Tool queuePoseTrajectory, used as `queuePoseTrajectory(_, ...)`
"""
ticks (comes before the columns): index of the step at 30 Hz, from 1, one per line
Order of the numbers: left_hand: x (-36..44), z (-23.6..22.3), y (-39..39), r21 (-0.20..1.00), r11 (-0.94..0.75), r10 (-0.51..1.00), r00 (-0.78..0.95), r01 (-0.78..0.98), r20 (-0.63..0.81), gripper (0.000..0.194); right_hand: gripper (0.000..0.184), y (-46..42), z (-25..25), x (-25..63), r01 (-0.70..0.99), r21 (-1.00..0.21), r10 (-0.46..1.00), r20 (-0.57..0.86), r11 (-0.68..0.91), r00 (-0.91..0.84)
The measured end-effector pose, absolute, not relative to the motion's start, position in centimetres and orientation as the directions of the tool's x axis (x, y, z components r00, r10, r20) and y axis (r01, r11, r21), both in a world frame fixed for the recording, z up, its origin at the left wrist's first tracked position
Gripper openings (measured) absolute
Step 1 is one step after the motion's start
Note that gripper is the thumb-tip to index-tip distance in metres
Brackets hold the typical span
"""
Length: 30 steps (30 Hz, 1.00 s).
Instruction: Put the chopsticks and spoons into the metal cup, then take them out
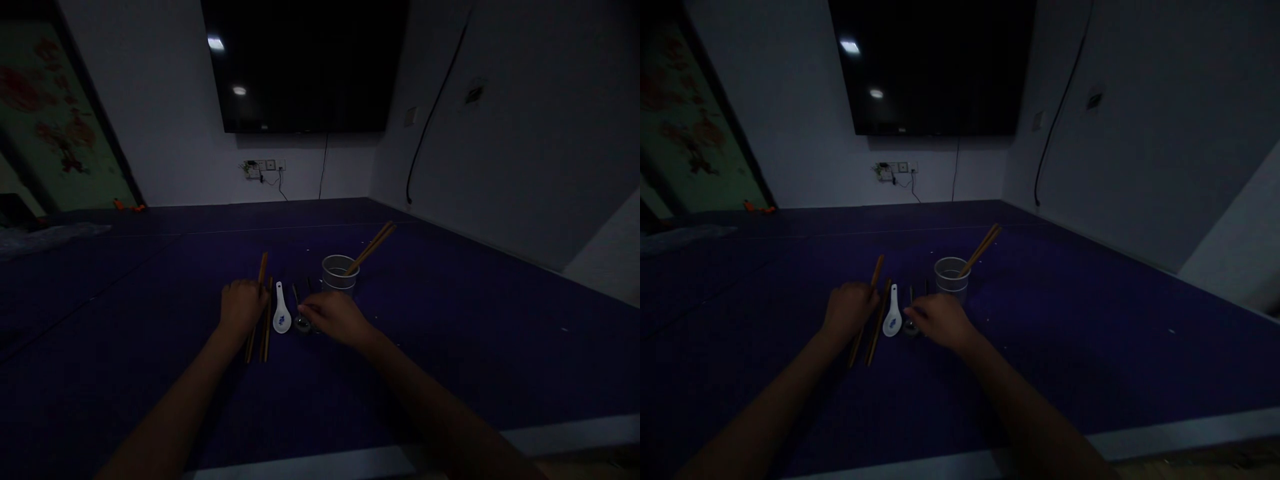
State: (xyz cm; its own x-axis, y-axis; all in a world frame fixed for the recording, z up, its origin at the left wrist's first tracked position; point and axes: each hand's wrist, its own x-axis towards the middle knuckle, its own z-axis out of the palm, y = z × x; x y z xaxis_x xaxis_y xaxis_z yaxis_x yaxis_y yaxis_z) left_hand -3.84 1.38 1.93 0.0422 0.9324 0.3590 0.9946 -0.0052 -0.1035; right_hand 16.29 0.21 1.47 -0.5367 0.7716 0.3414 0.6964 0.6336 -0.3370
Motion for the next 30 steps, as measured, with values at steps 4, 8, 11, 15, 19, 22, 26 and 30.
queuePoseTrajectory(4, -2.3, 2.5, 0.5, -0.089, -0.099, 0.891, 0.129, 0.991, 0.435, 0.039, 0.032, 0.5, 0.6, 15.8, 0.532, -0.605, 0.802, 0.378, 0.592, -0.462)
queuePoseTrajectory(8, -0.8, 2.3, -0.2, -0.117, -0.206, 0.825, 0.237, 0.972, 0.513, 0.030, 0.038, 0.5, 0.3, 15.2, 0.330, -0.824, 0.858, 0.319, 0.461, -0.403)
queuePoseTrajectory(11, -0.1, 1.9, -0.6, -0.168, -0.292, 0.739, 0.334, 0.942, 0.585, 0.022, 0.041, 0.6, 0.3, 14.9, 0.212, -0.889, 0.869, 0.303, 0.405, -0.392)
queuePoseTrajectory(15, 0.2, 1.6, -0.9, -0.251, -0.414, 0.587, 0.467, 0.875, 0.661, 0.019, 0.048, 0.8, 0.4, 14.8, 0.112, -0.916, 0.882, 0.329, 0.385, -0.338)
queuePoseTrajectory(19, 0.5, 1.6, -1.1, -0.316, -0.494, 0.448, 0.548, 0.810, 0.706, 0.019, 0.053, 0.8, 0.6, 14.9, 0.101, -0.928, 0.909, 0.323, 0.359, -0.264)
queuePoseTrajectory(22, 0.7, 1.7, -1.3, -0.301, -0.518, 0.435, 0.549, 0.801, 0.713, 0.020, 0.054, 0.5, 0.8, 15.0, 0.101, -0.931, 0.920, 0.322, 0.351, -0.225)
queuePoseTrajectory(26, 0.4, 1.9, -1.6, -0.267, -0.516, 0.464, 0.527, 0.814, 0.712, 0.023, 0.048, 0.2, 1.4, 15.0, 0.027, -0.933, 0.924, 0.351, 0.358, -0.150)
queuePoseTrajectory(30, -0.1, 1.8, -1.5, -0.244, -0.543, 0.492, 0.540, 0.803, 0.683, 0.030, 0.045, 0.1, 2.1, 15.5, -0.047, -0.926, 0.927, 0.375, 0.373, -0.026)
